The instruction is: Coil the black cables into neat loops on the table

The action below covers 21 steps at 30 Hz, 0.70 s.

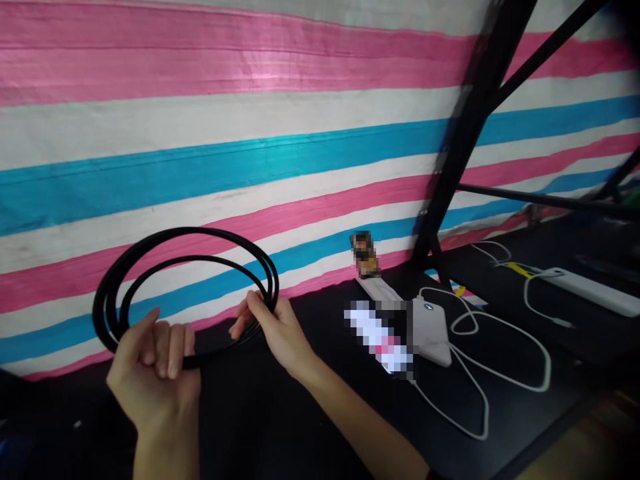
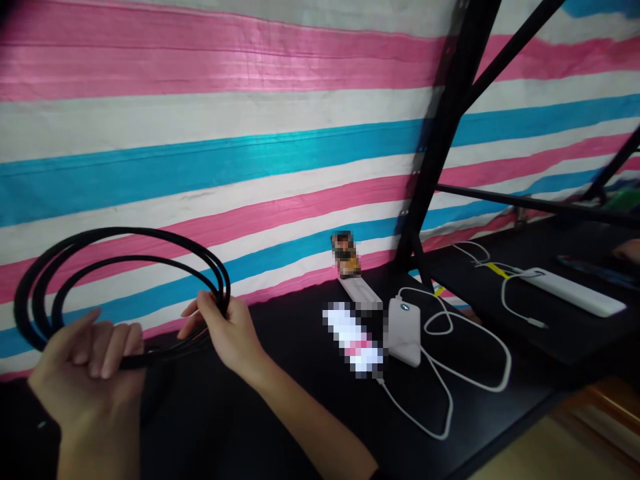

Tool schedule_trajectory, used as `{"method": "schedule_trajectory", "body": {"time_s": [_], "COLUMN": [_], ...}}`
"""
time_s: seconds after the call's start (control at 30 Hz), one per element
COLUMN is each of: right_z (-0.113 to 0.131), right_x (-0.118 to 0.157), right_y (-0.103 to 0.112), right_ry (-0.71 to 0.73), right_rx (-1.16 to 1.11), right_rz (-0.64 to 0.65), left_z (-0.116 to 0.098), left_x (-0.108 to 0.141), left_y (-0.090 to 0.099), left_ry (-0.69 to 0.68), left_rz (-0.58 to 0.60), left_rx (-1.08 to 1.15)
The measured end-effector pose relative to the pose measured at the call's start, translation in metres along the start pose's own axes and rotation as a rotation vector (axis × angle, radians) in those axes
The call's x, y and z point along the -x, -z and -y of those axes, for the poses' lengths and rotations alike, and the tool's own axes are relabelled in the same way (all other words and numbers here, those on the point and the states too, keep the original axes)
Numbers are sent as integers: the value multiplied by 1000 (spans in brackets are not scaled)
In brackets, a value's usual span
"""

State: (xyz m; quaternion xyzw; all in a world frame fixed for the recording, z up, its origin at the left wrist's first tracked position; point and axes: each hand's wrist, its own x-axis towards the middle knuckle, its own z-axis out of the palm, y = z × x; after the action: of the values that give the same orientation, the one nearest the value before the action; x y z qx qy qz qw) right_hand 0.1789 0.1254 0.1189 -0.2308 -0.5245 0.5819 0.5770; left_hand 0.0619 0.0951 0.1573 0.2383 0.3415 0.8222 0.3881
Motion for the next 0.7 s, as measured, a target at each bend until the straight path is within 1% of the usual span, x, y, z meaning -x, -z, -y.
{"method": "schedule_trajectory", "body": {"time_s": [0.07,0.13,0.2,0.23,0.27,0.33,0.4,0.47,0.53,0.6,0.63,0.7], "right_z": [1,3,7,9,11,13,13,11,8,4,1,-2], "right_x": [1,0,-1,-2,-3,-4,-4,-4,-3,-3,-4,-5], "right_y": [0,3,9,12,15,20,22,23,21,18,16,13], "right_ry": [-19,-27,-1,25,57,131,213,289,341,356,353,330], "right_rx": [-85,-142,-139,-120,-97,-49,0,45,58,19,-12,-79], "right_rz": [-35,-77,-138,-180,-224,-309,-382,-423,-435,-427,-416,-372], "left_z": [6,12,19,22,27,36,48,60,68,71,70,67], "left_x": [0,-4,-10,-14,-18,-24,-28,-26,-20,-11,-6,1], "left_y": [-2,-2,1,3,6,9,11,9,5,-3,-7,-15], "left_ry": [-41,-164,-301,-333,-330,-256,-118,61,252,381,430,480], "left_rz": [31,66,78,79,83,130,217,277,310,344,335,244], "left_rx": [-42,-174,-432,-594,-752,-978,-1062,-1012,-849,-628,-494,-226]}}
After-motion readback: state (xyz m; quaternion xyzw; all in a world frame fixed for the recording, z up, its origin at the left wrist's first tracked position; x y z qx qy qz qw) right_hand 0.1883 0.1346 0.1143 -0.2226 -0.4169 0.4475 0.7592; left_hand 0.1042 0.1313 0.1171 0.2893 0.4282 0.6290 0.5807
